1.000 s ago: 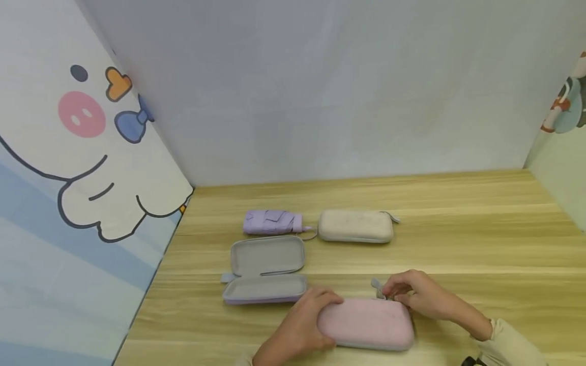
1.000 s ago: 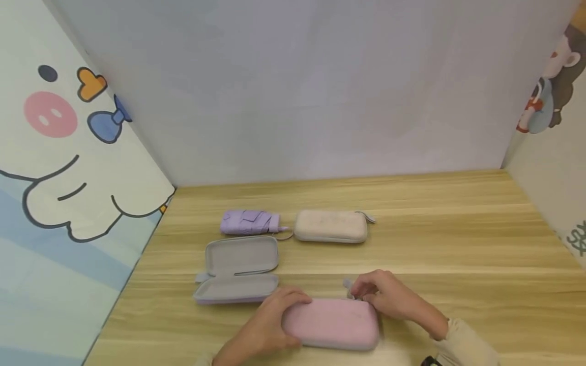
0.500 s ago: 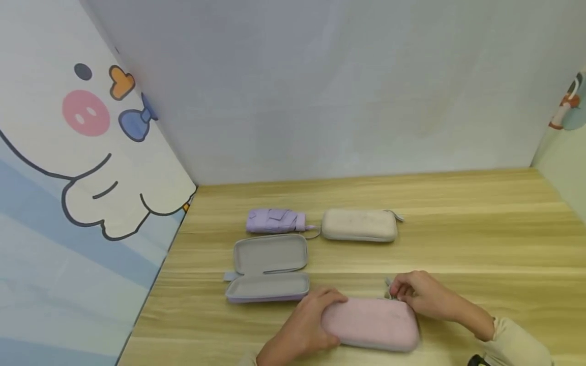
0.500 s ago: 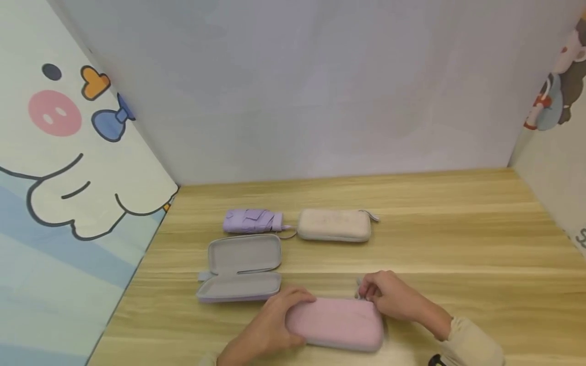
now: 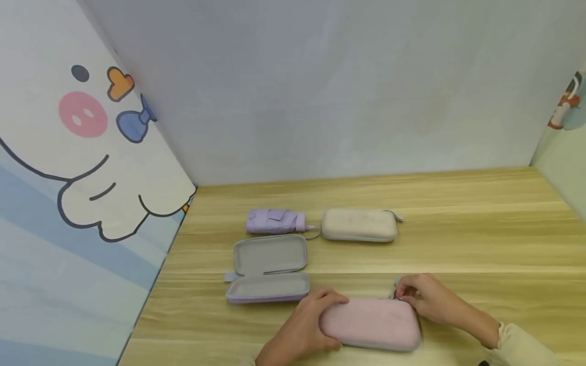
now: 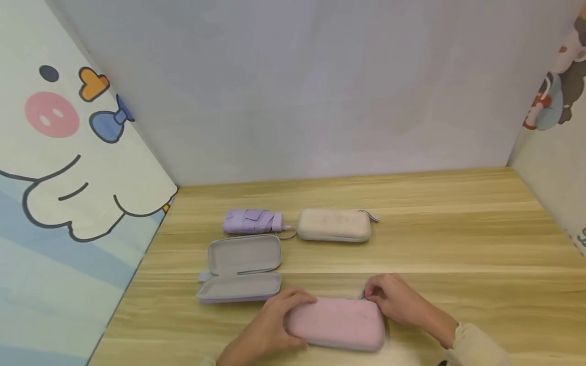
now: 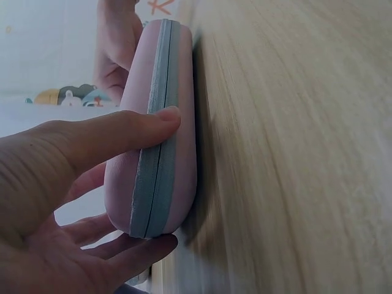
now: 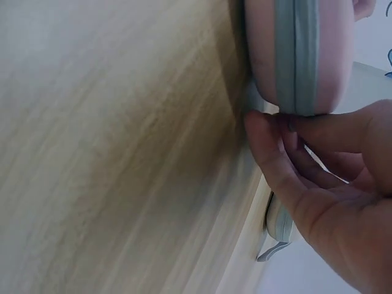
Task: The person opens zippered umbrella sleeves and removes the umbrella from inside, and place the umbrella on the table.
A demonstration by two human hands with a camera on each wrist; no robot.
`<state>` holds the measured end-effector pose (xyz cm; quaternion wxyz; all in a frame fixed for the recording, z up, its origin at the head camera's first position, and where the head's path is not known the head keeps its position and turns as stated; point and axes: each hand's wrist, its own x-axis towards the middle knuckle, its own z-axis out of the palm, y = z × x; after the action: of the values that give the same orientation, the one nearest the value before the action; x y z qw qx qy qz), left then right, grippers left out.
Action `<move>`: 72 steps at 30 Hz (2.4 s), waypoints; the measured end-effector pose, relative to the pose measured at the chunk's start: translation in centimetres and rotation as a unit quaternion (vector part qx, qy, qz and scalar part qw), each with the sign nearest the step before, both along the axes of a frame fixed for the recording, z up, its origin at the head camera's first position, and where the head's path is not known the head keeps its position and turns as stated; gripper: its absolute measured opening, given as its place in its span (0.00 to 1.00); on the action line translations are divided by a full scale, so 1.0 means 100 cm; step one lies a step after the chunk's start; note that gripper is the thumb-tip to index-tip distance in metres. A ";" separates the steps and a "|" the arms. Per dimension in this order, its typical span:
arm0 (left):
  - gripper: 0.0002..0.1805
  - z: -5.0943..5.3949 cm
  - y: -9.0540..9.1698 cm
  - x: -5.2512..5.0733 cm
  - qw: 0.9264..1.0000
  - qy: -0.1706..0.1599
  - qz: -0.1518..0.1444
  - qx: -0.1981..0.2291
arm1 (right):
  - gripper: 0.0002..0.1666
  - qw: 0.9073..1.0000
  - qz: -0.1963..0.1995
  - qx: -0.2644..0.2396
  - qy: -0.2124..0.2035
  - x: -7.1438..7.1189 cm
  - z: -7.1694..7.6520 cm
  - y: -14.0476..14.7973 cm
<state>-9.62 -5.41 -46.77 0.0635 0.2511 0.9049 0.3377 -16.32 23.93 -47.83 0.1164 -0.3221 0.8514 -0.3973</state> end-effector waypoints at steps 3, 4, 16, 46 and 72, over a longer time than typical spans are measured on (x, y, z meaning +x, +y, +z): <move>0.39 -0.002 0.003 -0.002 1.000 0.021 0.000 0.004 | 0.13 1.000 -0.017 0.000 0.010 0.001 -0.002 0.002; 0.39 -0.002 0.004 -0.002 1.000 0.028 0.000 0.006 | 0.13 1.000 -0.024 0.000 0.014 0.002 -0.003 0.003; 0.39 -0.004 0.007 -0.009 0.999 0.034 0.007 0.012 | 0.12 0.998 -0.050 -0.012 0.025 0.006 -0.002 0.012; 0.40 -0.004 0.006 -0.012 0.999 0.021 0.001 0.035 | 0.08 0.996 -0.089 -0.030 -0.001 0.023 -0.005 0.020; 0.40 -0.001 0.008 -0.013 1.000 -0.002 0.014 0.028 | 0.10 0.994 -0.095 -0.041 0.027 0.034 -0.007 0.031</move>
<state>-10.89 -4.61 -46.85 0.0537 0.2395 0.8982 0.3645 -12.92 26.99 -48.58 0.0414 -0.2550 0.8638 -0.4325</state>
